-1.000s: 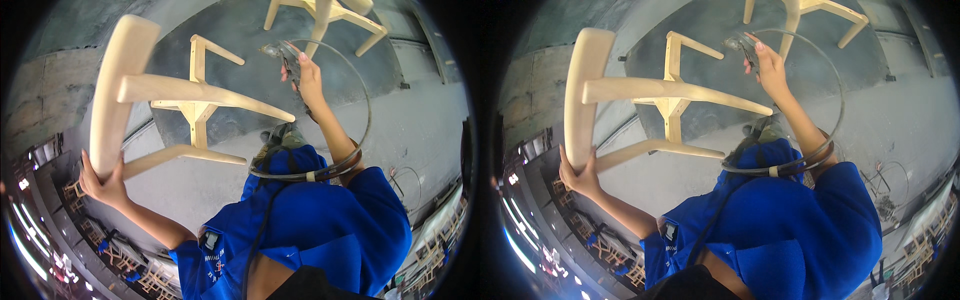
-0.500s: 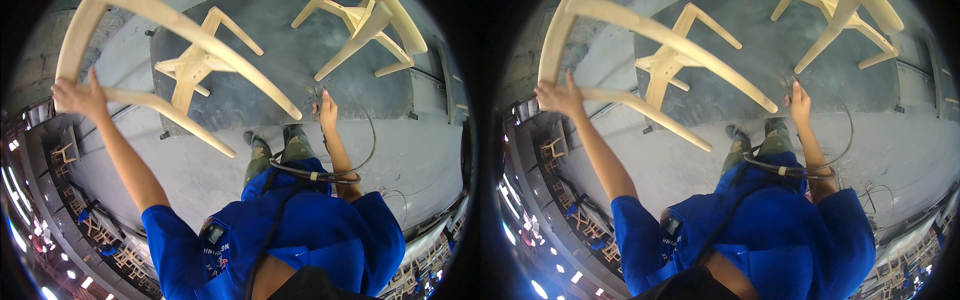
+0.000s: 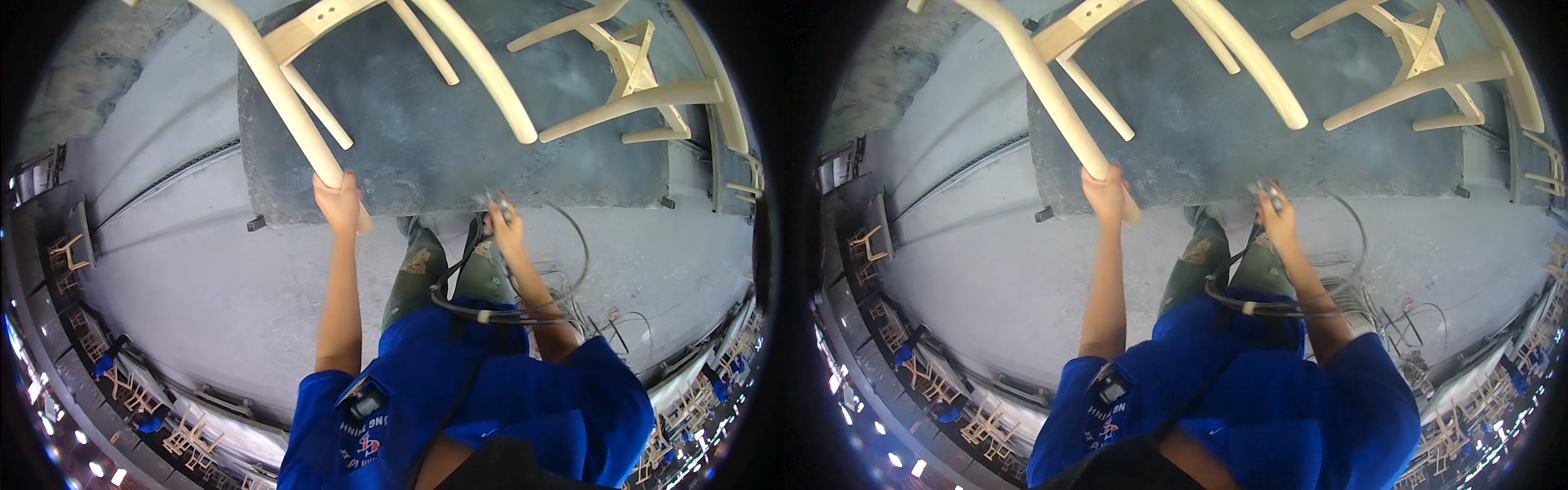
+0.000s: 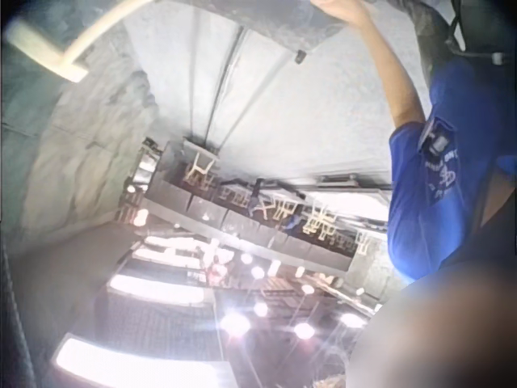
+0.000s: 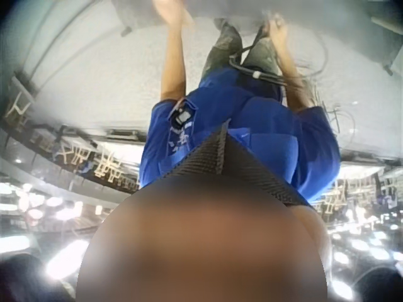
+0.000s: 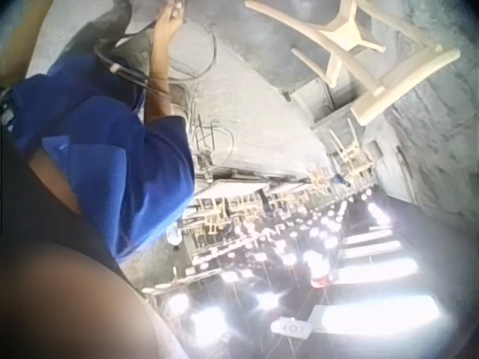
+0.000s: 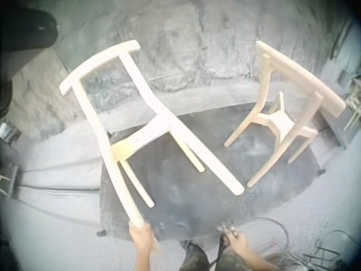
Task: The person uses a handheld spray gun to apply a light-colored finish to multiple wooden chair frames. They lift and rotate each chair to coat all sides, then place it back on the floor before moving to the next one.
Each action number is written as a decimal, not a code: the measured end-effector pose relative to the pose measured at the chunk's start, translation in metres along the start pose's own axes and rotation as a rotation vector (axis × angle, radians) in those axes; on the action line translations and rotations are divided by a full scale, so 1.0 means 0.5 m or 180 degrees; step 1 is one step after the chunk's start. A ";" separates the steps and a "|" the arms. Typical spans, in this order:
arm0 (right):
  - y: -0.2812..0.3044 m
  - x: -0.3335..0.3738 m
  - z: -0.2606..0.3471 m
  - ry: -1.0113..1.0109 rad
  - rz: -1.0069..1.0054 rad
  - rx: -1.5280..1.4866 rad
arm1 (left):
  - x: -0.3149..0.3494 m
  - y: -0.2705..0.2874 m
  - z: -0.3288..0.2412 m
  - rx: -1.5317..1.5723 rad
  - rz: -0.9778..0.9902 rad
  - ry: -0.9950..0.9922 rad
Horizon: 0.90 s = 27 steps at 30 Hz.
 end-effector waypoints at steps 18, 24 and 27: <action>-0.502 -0.186 -0.007 0.0393 0.0208 -0.0932 | -0.065 0.013 -0.041 0.0025 0.0254 0.0165; -0.402 -0.160 -0.089 -0.0216 0.0004 -0.0468 | -0.067 0.012 -0.049 0.0052 0.0289 0.0157; -0.431 -0.196 -0.058 -0.0142 0.0181 -0.0363 | -0.071 0.015 -0.046 0.0019 0.0210 0.0135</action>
Point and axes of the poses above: each hand's wrist, its own x-axis away from the middle knuckle, its own y-axis out of the back of the hand, z = x × y, the point moved 7 cm from there along -x, towards the middle knuckle, and after that the axes turned 12 degrees about -x, right-handed, at the moved point
